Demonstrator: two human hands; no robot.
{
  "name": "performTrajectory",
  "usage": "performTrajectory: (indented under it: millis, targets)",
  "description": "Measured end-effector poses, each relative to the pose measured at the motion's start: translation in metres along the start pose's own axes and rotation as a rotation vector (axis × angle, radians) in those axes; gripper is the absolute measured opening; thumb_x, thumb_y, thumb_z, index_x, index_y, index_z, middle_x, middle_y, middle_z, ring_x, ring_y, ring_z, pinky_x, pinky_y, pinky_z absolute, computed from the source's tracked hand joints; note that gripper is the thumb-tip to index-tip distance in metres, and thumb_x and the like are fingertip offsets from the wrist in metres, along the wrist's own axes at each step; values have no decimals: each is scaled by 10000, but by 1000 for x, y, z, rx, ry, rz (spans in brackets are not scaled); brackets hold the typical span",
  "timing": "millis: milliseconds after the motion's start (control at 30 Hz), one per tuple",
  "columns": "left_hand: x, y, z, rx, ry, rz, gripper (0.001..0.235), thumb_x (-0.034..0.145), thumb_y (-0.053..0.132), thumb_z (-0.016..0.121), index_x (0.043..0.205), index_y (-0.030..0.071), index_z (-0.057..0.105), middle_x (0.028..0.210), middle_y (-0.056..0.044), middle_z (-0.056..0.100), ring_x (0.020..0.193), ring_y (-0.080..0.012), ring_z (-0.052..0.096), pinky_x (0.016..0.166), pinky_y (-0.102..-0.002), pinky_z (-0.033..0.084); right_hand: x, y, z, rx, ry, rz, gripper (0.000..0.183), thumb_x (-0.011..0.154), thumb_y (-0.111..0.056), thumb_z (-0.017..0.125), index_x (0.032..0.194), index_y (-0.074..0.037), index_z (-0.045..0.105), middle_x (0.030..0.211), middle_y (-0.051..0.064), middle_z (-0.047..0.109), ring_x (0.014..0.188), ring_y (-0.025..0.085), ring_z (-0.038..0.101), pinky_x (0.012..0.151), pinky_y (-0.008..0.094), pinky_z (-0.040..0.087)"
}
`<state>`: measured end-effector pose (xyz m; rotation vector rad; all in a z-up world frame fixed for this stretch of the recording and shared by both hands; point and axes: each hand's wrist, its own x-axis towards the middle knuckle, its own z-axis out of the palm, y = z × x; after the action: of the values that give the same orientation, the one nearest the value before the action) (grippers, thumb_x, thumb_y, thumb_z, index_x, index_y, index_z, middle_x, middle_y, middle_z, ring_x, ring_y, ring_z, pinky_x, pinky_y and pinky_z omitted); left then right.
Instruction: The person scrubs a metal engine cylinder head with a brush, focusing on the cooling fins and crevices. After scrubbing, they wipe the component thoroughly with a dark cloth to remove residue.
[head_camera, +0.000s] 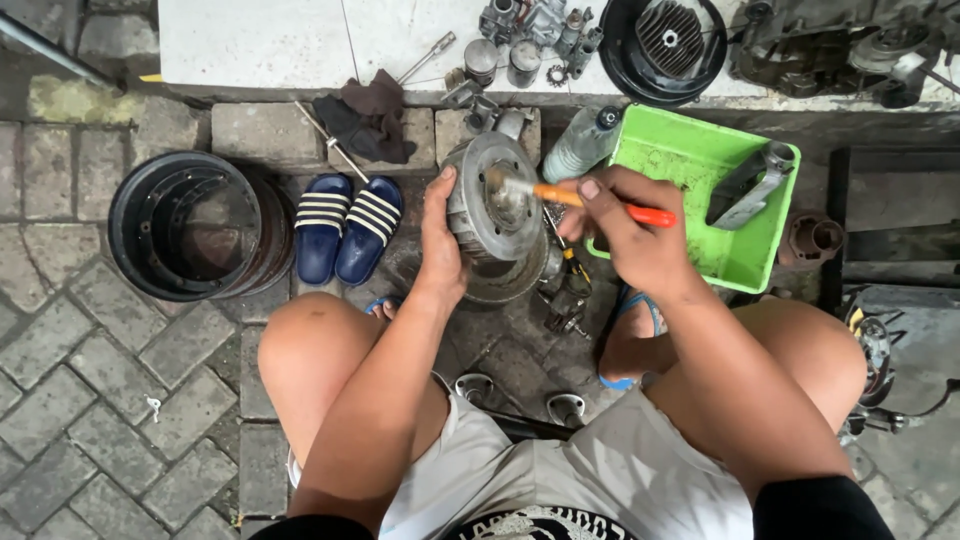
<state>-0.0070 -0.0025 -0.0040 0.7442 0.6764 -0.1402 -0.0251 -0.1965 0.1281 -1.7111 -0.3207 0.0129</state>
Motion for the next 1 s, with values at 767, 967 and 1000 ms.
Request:
performTrajectory:
  millis: [767, 967, 1000]
  targets:
    - [-4, -38, 15, 149, 105, 73, 653, 804, 673, 731, 1163, 129, 693, 1003, -144, 684, 865, -258, 707, 709, -451, 666, -14, 33, 48, -402, -8, -75, 292, 838, -97, 847, 1062, -94, 659, 1052, 195, 755, 1005, 435, 719, 847, 500, 574]
    - [-49, -17, 44, 194, 167, 86, 740, 811, 654, 717, 1285, 95, 613, 1136, -192, 636, 985, -303, 678, 771, -520, 627, -7, 51, 49, -134, 101, 58, 380, 832, -30, 847, 1095, -82, 578, 1173, 153, 755, 1148, 264, 696, 966, 410, 537]
    - [-53, -15, 47, 191, 184, 110, 776, 810, 630, 730, 1354, 96, 583, 1241, -200, 615, 1084, -306, 649, 850, -544, 606, -6, 55, 47, -68, 98, 115, 397, 851, -26, 842, 1120, -82, 556, 1207, 152, 747, 1164, 230, 692, 967, 368, 543]
